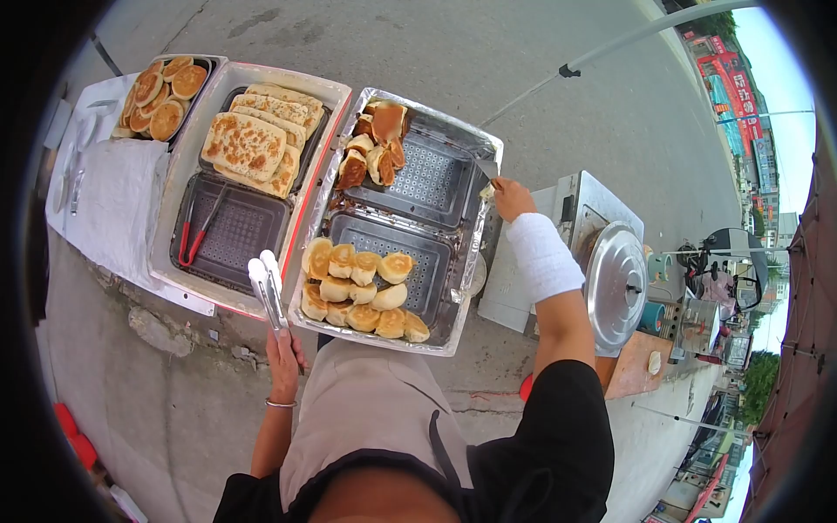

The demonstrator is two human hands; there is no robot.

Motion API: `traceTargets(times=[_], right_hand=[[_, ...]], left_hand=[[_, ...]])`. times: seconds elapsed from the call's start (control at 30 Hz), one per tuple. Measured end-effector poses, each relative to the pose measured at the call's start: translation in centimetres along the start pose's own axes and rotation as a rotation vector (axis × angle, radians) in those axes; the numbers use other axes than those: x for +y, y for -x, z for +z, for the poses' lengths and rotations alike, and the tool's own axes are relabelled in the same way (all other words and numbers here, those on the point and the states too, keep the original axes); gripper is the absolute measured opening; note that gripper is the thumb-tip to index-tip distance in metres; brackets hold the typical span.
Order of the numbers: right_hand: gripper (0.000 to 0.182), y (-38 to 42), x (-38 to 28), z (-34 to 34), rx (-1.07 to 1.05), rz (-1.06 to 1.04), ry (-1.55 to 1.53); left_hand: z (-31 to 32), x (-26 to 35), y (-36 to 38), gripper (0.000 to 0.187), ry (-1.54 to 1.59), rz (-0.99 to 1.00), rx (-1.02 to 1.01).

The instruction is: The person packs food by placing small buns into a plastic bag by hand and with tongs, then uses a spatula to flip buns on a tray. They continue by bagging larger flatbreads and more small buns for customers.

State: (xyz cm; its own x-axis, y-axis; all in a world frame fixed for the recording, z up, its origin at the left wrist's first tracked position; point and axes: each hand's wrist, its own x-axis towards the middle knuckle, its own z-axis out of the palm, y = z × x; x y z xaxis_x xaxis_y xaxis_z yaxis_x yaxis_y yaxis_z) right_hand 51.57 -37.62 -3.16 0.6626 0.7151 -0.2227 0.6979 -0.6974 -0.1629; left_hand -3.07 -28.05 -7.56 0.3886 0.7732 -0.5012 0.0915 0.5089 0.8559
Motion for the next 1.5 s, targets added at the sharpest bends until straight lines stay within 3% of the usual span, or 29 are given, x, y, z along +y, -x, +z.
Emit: traceTargets(times=[0.1,0.2,0.23,0.3,0.5,0.63,0.7,0.8,0.97,1.07,1.13,1.27,1.33,1.4,1.5], right_hand=[[0.031,1.3,-0.4,2.5,-0.011,0.008,-0.018],[0.032,11.2,-0.6,3.2,-0.037,-0.024,-0.076],[0.034,13.5,-1.4,1.7,-0.131,-0.011,-0.095],[0.036,15.6,-2.0,1.7,-0.039,-0.133,-0.135],[0.041,9.8,-11.1,1.8,-0.111,-0.116,0.015],[0.041,15.7,-6.8,-0.2,-0.235,-0.094,0.104],[0.042,17.6,-5.9,-1.1,-0.116,-0.166,0.052],[0.041,15.7,-9.3,-0.3,-0.123,-0.219,-0.075],[0.043,9.2,-16.2,3.6,-0.125,-0.377,0.153],[0.043,10.3,-12.7,3.3,-0.153,-0.371,0.182],[0.043,13.3,-10.8,-0.2,-0.313,-0.226,0.288],[0.042,14.6,-7.0,-2.9,-0.125,-0.210,-0.156],[0.044,13.7,-10.3,-5.3,-0.114,-0.158,-0.283],[0.044,10.6,-13.0,-5.4,0.027,-0.245,-0.406],[0.044,4.7,-16.2,-6.6,0.089,-0.292,-0.156]], left_hand=[[-0.4,0.7,-0.3,0.030,-0.034,0.008,-0.008],[-1.2,0.8,-0.9,0.031,-0.024,0.018,-0.031],[-1.1,0.9,-1.0,0.030,-0.013,0.010,-0.037],[-1.0,1.3,-1.5,0.030,-0.001,-0.007,-0.046],[-1.1,1.8,-2.4,0.029,-0.028,0.044,-0.117],[-2.2,1.5,-2.5,0.030,-0.012,0.052,-0.124],[-2.2,1.6,-2.4,0.031,-0.004,0.032,-0.111],[-2.1,2.3,-2.2,0.030,-0.015,0.031,-0.116],[-1.8,2.7,-2.1,0.029,0.001,0.044,-0.099],[-2.6,2.8,-1.7,0.028,0.001,0.075,-0.098],[-3.0,2.1,-1.7,0.028,0.008,0.106,-0.109],[-3.1,2.0,-2.1,0.026,0.041,0.048,-0.091],[-3.1,1.6,-2.3,0.026,0.033,0.035,-0.089],[-2.7,1.7,-2.4,0.026,0.044,0.055,-0.093],[-2.3,1.9,-2.4,0.026,0.050,0.076,-0.097]])
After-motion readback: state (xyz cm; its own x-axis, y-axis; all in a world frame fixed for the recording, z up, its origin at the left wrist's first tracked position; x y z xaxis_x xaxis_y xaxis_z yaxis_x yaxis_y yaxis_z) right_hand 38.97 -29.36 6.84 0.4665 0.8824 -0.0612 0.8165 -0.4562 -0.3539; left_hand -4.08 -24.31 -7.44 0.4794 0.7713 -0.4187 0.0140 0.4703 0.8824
